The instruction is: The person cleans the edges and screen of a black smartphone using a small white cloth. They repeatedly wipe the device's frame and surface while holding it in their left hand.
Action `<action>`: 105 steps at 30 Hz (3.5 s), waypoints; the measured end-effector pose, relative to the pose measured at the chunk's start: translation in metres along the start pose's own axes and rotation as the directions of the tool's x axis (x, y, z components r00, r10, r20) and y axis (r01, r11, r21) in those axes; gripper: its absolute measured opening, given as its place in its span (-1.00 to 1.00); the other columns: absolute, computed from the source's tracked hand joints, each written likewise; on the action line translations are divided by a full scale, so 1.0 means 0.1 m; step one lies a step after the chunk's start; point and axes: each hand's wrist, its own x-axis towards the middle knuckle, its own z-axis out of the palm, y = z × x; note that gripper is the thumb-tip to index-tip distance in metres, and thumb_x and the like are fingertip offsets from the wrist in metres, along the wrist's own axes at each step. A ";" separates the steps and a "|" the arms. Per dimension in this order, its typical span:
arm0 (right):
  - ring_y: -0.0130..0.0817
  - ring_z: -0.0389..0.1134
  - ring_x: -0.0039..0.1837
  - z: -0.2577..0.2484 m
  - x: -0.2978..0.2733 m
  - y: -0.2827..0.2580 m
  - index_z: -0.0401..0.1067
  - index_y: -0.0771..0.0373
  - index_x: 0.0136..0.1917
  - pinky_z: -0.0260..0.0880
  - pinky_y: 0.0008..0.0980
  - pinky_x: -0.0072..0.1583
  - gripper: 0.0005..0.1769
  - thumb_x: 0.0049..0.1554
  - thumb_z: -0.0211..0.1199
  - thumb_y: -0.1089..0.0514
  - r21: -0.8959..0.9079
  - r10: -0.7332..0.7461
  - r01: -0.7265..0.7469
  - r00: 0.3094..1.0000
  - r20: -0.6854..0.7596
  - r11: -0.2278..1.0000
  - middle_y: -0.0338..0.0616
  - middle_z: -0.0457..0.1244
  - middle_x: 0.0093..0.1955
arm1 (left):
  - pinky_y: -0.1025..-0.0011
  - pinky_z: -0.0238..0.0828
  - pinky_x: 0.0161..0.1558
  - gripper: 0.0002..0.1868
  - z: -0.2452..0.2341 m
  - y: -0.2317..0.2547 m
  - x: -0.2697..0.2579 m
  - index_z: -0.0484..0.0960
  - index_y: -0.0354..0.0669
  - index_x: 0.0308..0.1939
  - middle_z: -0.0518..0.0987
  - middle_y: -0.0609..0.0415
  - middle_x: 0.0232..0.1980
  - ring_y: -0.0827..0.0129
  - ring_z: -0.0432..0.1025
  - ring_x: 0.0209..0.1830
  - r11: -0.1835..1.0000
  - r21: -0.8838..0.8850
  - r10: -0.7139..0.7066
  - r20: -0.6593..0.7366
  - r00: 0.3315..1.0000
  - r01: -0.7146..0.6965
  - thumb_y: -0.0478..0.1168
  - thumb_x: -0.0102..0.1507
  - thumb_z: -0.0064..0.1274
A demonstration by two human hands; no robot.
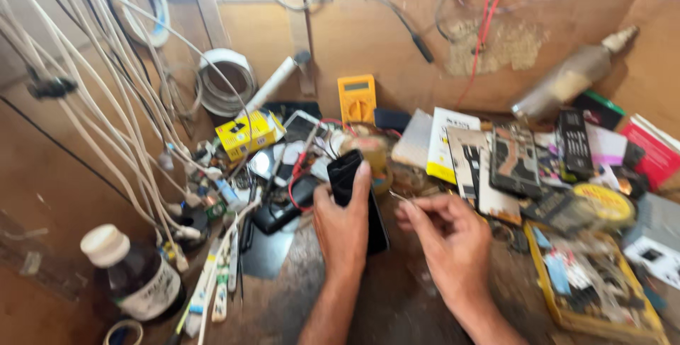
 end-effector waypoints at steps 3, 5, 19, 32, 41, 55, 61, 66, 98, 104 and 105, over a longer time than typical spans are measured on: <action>-0.38 0.52 -0.16 -0.01 0.00 0.06 0.51 0.43 -0.10 0.56 -0.44 -0.04 -0.90 0.12 0.32 0.31 0.038 0.051 -0.050 0.998 -0.029 0.998 -0.02 0.47 -0.17 | 0.28 0.50 -0.17 -0.30 0.00 -0.01 0.03 0.56 -0.35 -0.09 0.69 -0.10 -0.26 0.22 0.58 -0.27 0.990 -0.087 -0.109 -0.005 0.994 0.109 0.27 0.11 0.20; -0.38 0.51 -0.16 -0.02 0.00 0.09 0.51 0.45 -0.11 0.56 -0.44 -0.04 -0.91 0.12 0.31 0.33 0.061 0.052 -0.050 0.998 -0.032 0.997 -0.02 0.47 -0.18 | 0.30 0.50 -0.16 -0.29 0.00 -0.03 0.04 0.53 -0.38 -0.05 0.68 -0.09 -0.24 0.26 0.57 -0.25 0.991 -0.087 -0.099 -0.009 0.995 0.098 0.24 0.10 0.25; -0.33 0.50 -0.18 -0.08 -0.03 0.11 0.51 0.46 -0.10 0.59 -0.32 -0.10 -0.91 0.11 0.31 0.35 0.134 0.134 -0.136 0.991 0.021 0.982 0.01 0.44 -0.21 | 0.40 0.49 -0.20 -0.34 0.00 -0.13 0.05 0.47 -0.40 -0.02 0.67 -0.08 -0.17 0.39 0.52 -0.25 0.973 -0.220 -0.068 0.020 0.997 0.071 0.05 0.06 0.37; -0.27 0.54 -0.09 -0.04 -0.05 0.00 0.50 0.44 -0.07 0.62 -0.28 -0.03 -0.90 0.12 0.29 0.35 0.260 0.105 -0.133 0.987 0.119 0.956 0.04 0.47 -0.14 | 0.41 0.49 -0.16 -0.39 -0.03 -0.02 0.00 0.52 -0.33 0.02 0.68 -0.03 -0.14 0.39 0.54 -0.20 0.960 -0.262 -0.050 0.196 0.979 0.102 0.04 0.09 0.32; -0.29 0.54 -0.08 0.03 0.01 0.00 0.51 0.45 -0.08 0.64 -0.28 0.00 -0.91 0.13 0.29 0.35 0.274 0.080 -0.100 0.993 0.081 0.957 0.04 0.46 -0.14 | 0.38 0.49 -0.08 -0.33 0.00 -0.07 0.00 0.52 -0.34 0.04 0.68 -0.06 -0.09 0.34 0.56 -0.12 0.977 -0.212 0.045 0.187 0.981 -0.004 0.09 0.07 0.33; -0.28 0.54 -0.08 0.03 -0.01 0.02 0.50 0.47 -0.07 0.64 -0.27 0.01 -0.90 0.12 0.30 0.37 0.272 0.052 -0.071 0.996 0.076 0.960 0.05 0.46 -0.14 | 0.38 0.49 -0.08 -0.38 -0.05 -0.02 -0.01 0.53 -0.35 0.04 0.67 -0.06 -0.08 0.36 0.54 -0.11 0.951 -0.303 0.030 0.259 0.966 0.052 0.08 0.14 0.26; -0.29 0.54 -0.06 0.04 -0.04 0.00 0.50 0.46 -0.07 0.64 -0.28 0.02 -0.90 0.11 0.29 0.38 0.267 0.036 -0.061 0.994 0.100 0.962 0.04 0.47 -0.13 | 0.36 0.49 -0.13 -0.38 -0.05 -0.03 0.00 0.55 -0.37 0.02 0.68 -0.08 -0.13 0.35 0.54 -0.15 0.966 -0.249 0.001 0.257 0.966 0.066 0.14 0.17 0.19; -0.29 0.53 -0.07 0.06 -0.04 0.01 0.51 0.45 -0.06 0.62 -0.28 0.03 -0.91 0.13 0.29 0.38 0.258 0.017 -0.041 0.995 0.094 0.965 0.04 0.46 -0.13 | 0.34 0.48 -0.10 -0.33 -0.05 -0.05 0.00 0.54 -0.35 0.06 0.66 -0.08 -0.12 0.32 0.54 -0.14 0.988 -0.147 -0.013 0.221 0.975 0.046 0.19 0.16 0.19; -0.37 0.50 -0.18 -0.11 -0.04 0.09 0.50 0.41 -0.11 0.60 -0.39 -0.07 -0.98 0.15 0.26 0.40 0.270 0.091 -0.084 0.996 -0.016 0.959 -0.04 0.44 -0.19 | 0.24 0.51 0.01 -0.19 0.00 0.03 -0.15 0.47 -0.30 0.10 0.68 -0.12 -0.06 0.15 0.61 -0.04 0.996 -0.057 0.074 0.103 0.992 -0.068 0.21 0.01 0.33; -0.20 0.43 -0.17 -0.26 -0.06 0.06 0.61 0.23 -0.15 0.46 -0.19 -0.01 -0.87 0.05 0.44 0.15 -0.488 0.143 -0.228 0.968 -0.205 0.843 -0.07 0.42 -0.27 | 0.20 0.45 0.06 -0.13 -0.02 0.04 -0.18 0.43 -0.30 0.16 0.63 -0.18 0.01 0.12 0.56 0.02 0.996 0.045 0.073 0.018 0.997 -0.074 0.16 -0.02 0.40; -0.15 0.40 -0.16 -0.28 -0.08 0.05 0.65 0.18 -0.17 0.39 -0.15 0.02 -0.84 0.01 0.49 0.08 -0.709 0.152 -0.269 0.962 -0.226 0.652 -0.07 0.42 -0.30 | 0.20 0.45 0.07 -0.12 -0.03 0.06 -0.20 0.43 -0.30 0.17 0.63 -0.19 0.01 0.10 0.56 0.01 0.995 0.055 0.080 0.012 0.997 -0.081 0.16 -0.03 0.40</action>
